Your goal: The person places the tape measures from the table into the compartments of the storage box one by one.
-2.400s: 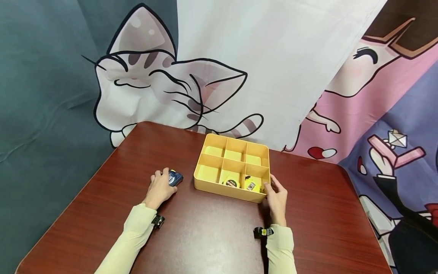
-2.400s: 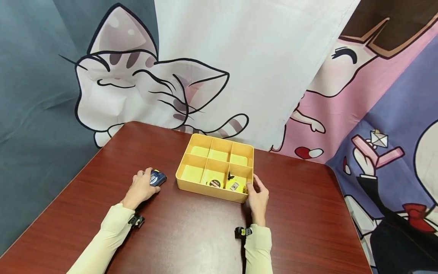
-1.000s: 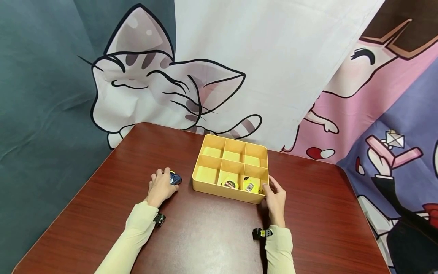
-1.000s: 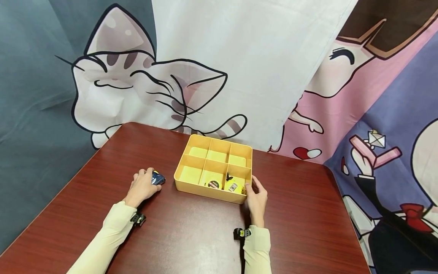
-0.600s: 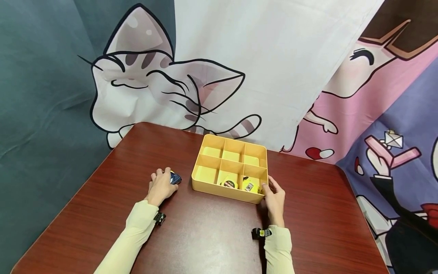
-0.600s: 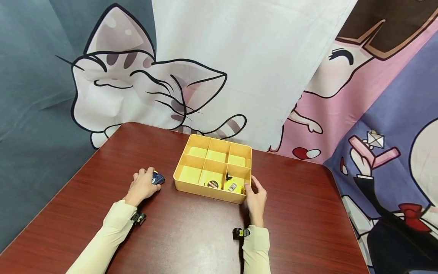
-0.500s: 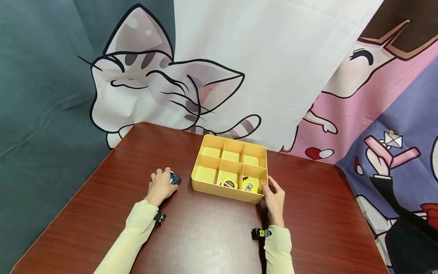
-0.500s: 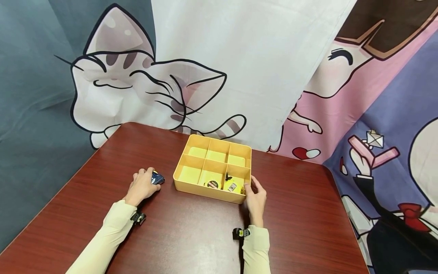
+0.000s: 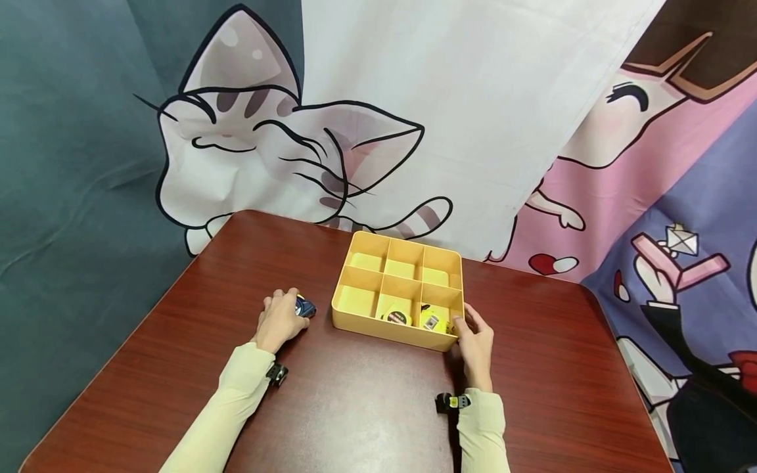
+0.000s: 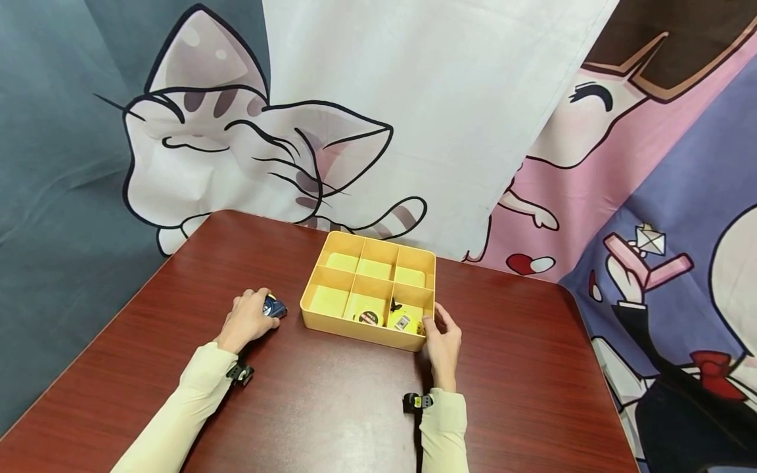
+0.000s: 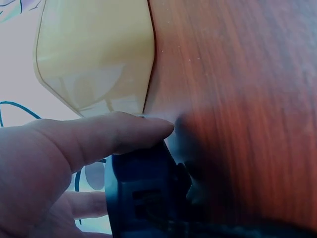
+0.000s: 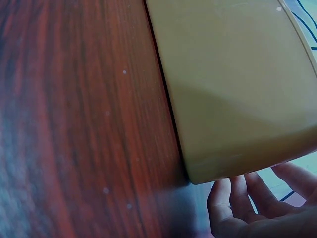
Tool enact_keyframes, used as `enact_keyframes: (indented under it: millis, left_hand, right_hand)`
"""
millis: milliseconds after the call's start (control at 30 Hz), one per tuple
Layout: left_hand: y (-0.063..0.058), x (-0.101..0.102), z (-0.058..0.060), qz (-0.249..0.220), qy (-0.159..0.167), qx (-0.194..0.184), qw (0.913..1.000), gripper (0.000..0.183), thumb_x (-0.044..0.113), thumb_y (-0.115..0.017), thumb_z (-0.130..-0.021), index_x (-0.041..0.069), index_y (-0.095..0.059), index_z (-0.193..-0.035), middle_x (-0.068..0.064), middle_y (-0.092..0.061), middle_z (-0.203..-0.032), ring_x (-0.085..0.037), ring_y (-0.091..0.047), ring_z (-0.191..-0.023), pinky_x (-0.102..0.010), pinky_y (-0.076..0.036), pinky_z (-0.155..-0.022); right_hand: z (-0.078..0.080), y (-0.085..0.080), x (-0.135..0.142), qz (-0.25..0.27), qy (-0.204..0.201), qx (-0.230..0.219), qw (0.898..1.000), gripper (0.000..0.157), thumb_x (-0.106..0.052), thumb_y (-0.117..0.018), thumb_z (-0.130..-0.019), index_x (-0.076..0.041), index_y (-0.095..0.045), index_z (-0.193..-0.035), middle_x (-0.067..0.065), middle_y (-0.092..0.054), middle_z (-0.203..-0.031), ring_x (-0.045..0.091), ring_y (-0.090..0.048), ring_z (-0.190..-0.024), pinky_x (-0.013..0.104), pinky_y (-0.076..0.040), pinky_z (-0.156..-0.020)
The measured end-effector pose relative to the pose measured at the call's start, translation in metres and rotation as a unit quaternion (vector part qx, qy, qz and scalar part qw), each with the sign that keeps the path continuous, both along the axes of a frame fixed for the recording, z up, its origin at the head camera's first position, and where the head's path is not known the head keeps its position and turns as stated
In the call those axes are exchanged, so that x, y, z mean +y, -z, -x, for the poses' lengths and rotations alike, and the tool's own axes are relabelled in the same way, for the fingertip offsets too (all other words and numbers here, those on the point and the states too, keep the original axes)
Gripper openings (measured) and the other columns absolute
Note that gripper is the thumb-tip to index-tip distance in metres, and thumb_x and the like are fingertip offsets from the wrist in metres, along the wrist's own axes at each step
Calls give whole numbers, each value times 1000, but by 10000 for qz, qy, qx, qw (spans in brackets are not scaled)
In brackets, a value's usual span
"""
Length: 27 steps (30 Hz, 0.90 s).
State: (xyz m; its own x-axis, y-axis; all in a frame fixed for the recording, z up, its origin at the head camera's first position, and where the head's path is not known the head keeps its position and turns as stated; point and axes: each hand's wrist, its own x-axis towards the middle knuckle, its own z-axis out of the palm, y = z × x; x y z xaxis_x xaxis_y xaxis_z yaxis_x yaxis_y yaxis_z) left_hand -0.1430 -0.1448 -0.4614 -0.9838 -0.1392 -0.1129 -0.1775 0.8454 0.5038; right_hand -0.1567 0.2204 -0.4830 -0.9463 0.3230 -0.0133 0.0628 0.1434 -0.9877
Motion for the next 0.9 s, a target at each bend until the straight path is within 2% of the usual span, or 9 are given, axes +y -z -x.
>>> enact_keyframes:
  millis: [533, 900]
  left_hand:
    - [-5, 3, 0, -21, 70, -42, 10000, 64, 22, -72, -70, 2, -49, -126, -23, -49, -105, -41, -43, -94, -52, -43, -66]
    - [-11, 5, -1, -5, 124, 1, 9999, 63, 23, -72, -69, 3, -50, -125, -22, -51, -106, -40, -45, -93, -50, -44, -64]
  right_hand:
    - [0, -2, 0, 60, -34, -68, 10000, 38, -9, -58, -87, -8, -56, -124, 17, -58, -119, 15, -52, -98, 14, -46, -71]
    - [1, 1, 1, 126, -9, -3, 9999, 38, -7, -59, -85, -5, -56, -123, 20, -58, -118, 12, -54, -96, 15, -46, -71]
